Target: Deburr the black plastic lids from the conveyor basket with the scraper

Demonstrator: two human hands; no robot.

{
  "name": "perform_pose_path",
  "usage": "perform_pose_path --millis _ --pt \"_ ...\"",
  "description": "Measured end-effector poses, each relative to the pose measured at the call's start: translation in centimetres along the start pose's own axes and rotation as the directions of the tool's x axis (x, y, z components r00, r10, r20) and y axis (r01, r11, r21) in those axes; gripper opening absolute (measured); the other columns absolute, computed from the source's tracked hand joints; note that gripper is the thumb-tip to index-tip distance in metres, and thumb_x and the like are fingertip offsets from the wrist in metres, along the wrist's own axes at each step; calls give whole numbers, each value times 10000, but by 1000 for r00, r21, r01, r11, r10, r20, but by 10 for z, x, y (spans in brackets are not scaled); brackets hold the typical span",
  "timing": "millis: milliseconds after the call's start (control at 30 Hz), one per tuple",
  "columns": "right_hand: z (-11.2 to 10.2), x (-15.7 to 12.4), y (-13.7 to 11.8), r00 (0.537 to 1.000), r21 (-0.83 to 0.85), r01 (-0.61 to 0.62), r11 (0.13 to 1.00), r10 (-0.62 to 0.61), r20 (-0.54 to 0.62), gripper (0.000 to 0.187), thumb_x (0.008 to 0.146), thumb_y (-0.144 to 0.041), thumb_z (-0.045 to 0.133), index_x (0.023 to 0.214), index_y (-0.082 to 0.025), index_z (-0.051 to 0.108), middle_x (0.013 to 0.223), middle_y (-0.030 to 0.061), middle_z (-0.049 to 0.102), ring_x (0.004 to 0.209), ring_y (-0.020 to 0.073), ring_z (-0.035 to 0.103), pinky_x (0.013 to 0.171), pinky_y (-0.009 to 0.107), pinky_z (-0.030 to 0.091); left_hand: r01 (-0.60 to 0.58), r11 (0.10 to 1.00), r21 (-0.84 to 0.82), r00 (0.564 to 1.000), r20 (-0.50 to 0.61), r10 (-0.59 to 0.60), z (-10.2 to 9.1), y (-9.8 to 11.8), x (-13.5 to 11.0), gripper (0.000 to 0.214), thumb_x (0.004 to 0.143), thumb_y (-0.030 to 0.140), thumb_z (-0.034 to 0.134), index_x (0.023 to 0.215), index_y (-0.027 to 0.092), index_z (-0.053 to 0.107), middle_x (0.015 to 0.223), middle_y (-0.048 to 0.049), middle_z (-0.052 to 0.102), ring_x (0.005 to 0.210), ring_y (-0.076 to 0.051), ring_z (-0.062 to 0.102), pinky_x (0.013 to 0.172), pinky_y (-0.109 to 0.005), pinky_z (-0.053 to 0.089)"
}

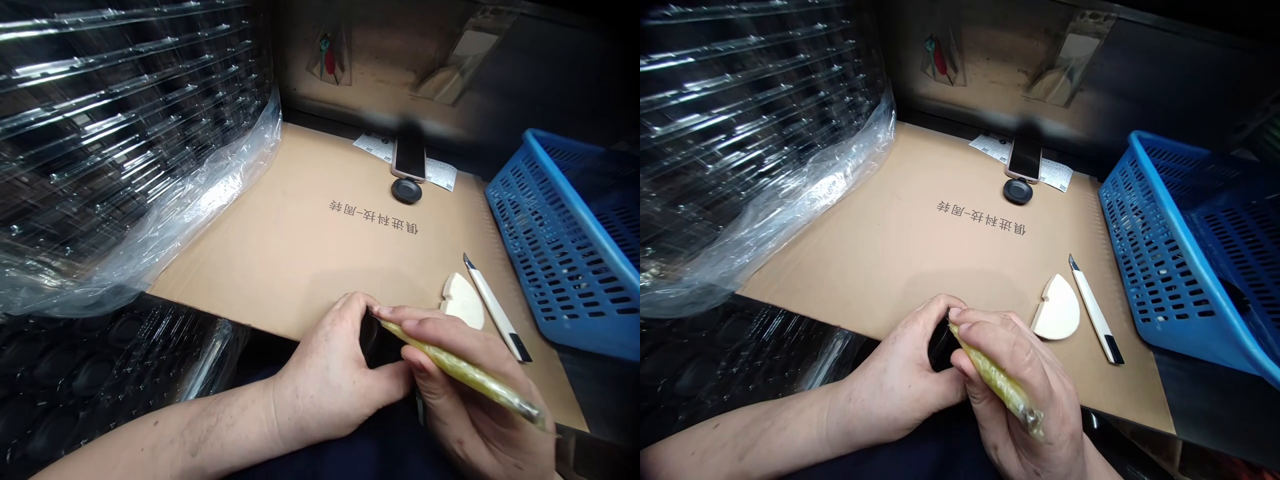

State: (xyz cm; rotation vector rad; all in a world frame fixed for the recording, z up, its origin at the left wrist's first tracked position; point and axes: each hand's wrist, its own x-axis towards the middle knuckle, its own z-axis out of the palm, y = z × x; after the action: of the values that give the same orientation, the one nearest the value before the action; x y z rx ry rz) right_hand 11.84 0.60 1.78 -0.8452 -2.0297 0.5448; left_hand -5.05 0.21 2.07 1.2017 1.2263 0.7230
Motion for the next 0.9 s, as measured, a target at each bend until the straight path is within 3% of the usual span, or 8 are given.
perform_pose_path --millis 200,333,467,600,733,900 --pt "-3 0 -3 999 -14 9 1000 -9 32 361 929 -9 622 1264 -144 616 1230 67 715 1165 152 692 1080 251 534 18 1000 11 1000 4 -18 -1 -1 1 326 707 288 757 971 218 580 1065 -31 678 1017 -243 642 889 -401 501" --pt "-2 1 -2 999 -4 0 1000 0 46 388 915 7 612 1273 -144 606 1231 83 712 1166 179 693 1065 301 556 33 999 10 999 17 -34 -2 -1 1 344 705 320 771 969 219 574 1062 -34 673 1010 -250 638 877 -406 504" --pt "-4 7 -6 990 -78 87 993 -78 115 391 885 20 626 1249 -115 590 1195 128 708 1146 214 695 980 345 598 19 1000 23 1000 17 -20 -1 -3 2 342 678 275 743 973 224 577 1047 -31 673 985 -251 640 851 -411 509" --pt "-9 15 -13 978 -185 164 969 -134 162 291 894 -32 663 1164 -122 604 1038 118 727 1043 228 710 858 356 604 3 994 105 1000 -15 -1 1 -4 2 353 675 280 701 1003 224 583 1037 -47 668 958 -272 645 833 -451 518" --pt "-12 16 -10 954 -241 229 943 -167 250 181 952 -48 562 1106 -126 617 1056 104 729 1020 182 707 919 360 539 0 988 154 1000 -17 3 2 -3 3 281 701 310 663 950 225 564 1013 -65 672 936 -293 655 811 -475 536" --pt "-8 16 -6 942 -305 300 904 -229 247 133 955 -49 554 1042 -133 611 1032 84 742 967 174 719 972 422 483 -25 969 244 999 -19 31 6 -2 3 278 724 330 646 968 222 569 1016 -71 672 923 -293 667 801 -469 552"
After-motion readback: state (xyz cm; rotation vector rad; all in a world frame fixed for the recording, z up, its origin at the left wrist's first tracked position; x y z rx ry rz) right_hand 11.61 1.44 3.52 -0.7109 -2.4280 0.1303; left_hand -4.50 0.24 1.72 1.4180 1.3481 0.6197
